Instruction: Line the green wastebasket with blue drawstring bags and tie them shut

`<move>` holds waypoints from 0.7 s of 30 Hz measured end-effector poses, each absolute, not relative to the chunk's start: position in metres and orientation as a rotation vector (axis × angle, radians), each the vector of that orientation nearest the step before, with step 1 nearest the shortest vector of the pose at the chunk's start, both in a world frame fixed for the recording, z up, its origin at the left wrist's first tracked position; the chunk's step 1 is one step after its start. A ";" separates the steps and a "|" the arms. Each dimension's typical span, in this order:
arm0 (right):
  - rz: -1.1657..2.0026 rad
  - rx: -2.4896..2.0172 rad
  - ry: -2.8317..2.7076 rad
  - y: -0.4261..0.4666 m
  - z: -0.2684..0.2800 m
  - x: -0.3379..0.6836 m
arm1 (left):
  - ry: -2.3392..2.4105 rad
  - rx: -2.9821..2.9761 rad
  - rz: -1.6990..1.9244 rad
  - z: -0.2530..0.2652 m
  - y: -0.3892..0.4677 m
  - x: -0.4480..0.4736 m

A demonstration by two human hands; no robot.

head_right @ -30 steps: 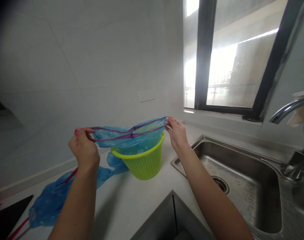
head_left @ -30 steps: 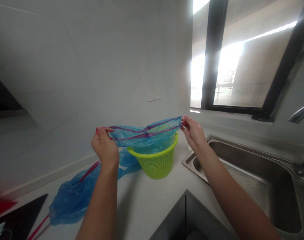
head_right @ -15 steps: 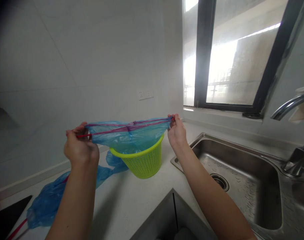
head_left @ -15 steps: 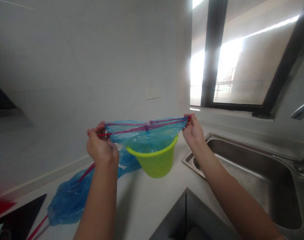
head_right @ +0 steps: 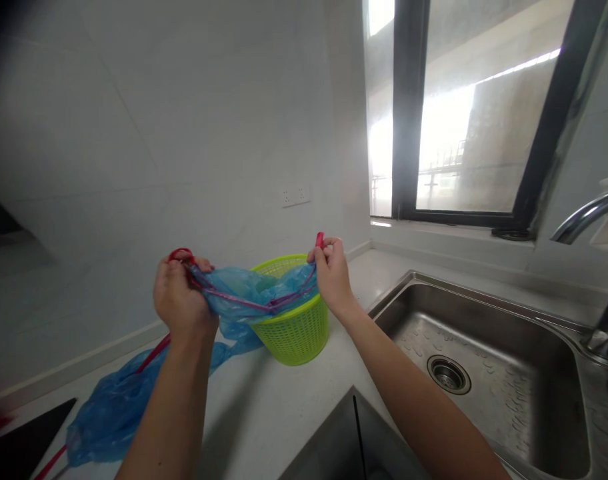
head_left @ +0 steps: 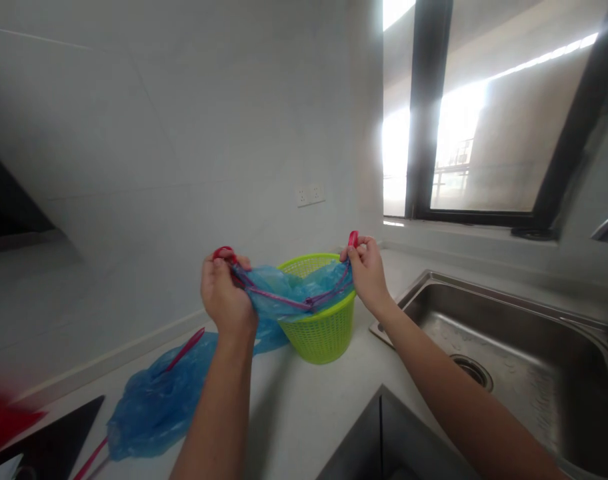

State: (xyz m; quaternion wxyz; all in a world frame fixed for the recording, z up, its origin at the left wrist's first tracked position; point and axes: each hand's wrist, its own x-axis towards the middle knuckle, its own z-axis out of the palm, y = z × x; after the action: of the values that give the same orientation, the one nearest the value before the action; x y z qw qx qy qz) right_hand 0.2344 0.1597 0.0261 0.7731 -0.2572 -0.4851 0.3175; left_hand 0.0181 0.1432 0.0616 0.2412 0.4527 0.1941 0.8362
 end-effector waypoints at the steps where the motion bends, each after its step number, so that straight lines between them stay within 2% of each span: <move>1: 0.661 -0.603 -1.106 0.160 0.027 0.232 | 0.540 1.301 2.274 0.061 0.141 0.022; 5: 0.498 -0.767 -1.314 0.163 0.030 0.225 | 0.602 1.585 2.098 0.058 0.132 0.040; 12: 0.320 -0.942 -1.553 0.151 0.034 0.225 | 0.886 2.208 1.346 0.061 0.134 0.063; 21: 0.277 -0.867 -1.798 0.150 0.038 0.226 | 0.992 2.439 1.255 0.058 0.134 0.073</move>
State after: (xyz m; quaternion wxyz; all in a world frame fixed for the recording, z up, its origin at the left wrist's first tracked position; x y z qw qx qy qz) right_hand 0.2256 0.1497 0.0384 0.5339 -0.3636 -0.7545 0.1163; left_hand 0.0732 0.1337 0.0582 0.1124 0.8309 0.3379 0.4275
